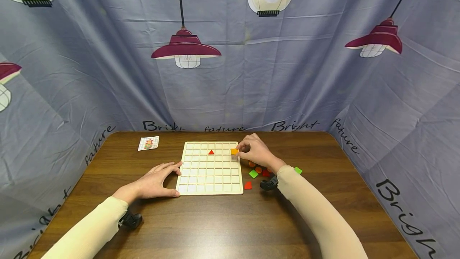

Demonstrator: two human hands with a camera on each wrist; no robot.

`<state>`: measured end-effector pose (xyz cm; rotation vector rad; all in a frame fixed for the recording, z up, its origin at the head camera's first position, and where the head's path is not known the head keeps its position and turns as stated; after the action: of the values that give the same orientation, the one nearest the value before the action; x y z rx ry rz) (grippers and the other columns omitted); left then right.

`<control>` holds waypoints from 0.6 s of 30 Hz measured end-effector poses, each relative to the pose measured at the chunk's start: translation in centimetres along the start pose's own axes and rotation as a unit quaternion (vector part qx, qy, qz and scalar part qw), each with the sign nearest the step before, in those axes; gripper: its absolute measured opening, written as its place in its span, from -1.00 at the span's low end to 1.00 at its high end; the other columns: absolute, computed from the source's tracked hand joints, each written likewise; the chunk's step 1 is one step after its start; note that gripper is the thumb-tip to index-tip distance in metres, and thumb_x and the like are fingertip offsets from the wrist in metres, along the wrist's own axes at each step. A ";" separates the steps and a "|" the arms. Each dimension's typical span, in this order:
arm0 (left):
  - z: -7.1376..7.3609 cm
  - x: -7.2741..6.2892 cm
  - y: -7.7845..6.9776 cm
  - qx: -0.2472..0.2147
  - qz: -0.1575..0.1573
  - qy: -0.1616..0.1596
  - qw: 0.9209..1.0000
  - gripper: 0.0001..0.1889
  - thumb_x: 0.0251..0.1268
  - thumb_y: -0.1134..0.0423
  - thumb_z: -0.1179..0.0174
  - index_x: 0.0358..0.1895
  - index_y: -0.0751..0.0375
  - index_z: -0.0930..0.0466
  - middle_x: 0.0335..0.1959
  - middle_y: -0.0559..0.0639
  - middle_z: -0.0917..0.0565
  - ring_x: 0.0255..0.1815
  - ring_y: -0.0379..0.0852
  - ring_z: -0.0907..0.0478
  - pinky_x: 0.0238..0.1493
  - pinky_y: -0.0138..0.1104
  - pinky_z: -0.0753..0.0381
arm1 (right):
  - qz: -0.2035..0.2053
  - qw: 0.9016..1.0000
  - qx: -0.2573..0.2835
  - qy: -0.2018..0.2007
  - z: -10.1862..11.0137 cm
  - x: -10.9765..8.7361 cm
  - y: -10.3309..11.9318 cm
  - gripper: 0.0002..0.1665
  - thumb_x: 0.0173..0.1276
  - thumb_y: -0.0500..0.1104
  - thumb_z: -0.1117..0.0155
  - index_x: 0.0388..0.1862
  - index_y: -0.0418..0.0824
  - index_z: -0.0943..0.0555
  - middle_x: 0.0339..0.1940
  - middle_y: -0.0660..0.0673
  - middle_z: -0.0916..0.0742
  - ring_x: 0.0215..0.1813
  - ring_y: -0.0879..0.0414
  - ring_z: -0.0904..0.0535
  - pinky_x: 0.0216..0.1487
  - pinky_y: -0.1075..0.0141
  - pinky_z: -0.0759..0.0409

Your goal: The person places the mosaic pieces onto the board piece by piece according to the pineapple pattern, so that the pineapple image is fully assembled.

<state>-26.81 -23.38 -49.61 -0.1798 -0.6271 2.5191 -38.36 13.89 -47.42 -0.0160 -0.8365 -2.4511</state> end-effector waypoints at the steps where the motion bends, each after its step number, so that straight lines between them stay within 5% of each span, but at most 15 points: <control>1: 0.0 0.0 0.0 0.000 0.000 0.000 1.000 -0.37 0.09 -0.39 -0.38 0.11 -0.15 -0.48 0.60 0.04 -0.24 0.57 0.24 -0.14 0.44 0.31 -0.11 | 0.002 1.000 -0.003 0.004 -0.3 0.2 0.3 -0.82 0.29 0.07 -0.50 -0.15 0.12 -0.78 -0.22 0.19 -0.63 -0.05 0.16 -0.36 -0.03 0.19 -0.45; 18: -0.1 0.0 0.0 -0.002 -0.001 -0.003 1.000 -0.37 0.09 -0.38 -0.38 0.12 -0.15 -0.46 0.61 0.01 -0.23 0.58 0.21 -0.13 0.44 0.31 -0.09 | 0.008 0.999 -0.016 0.027 -5.3 2.8 3.4 -0.82 0.33 0.12 -0.45 -0.14 0.15 -0.77 -0.16 0.23 -0.63 -0.04 0.22 -0.38 -0.04 0.27 -0.52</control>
<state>-26.76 -23.35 -49.68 -0.1739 -0.6349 2.5174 -38.17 7.28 -49.23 0.0314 -0.7722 -2.4390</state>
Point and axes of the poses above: each hand's wrist, its own x-axis towards the middle knuckle, its own z-axis out of the back of the hand, y = z × x, the point moved 4 cm from there along x, towards the middle knuckle
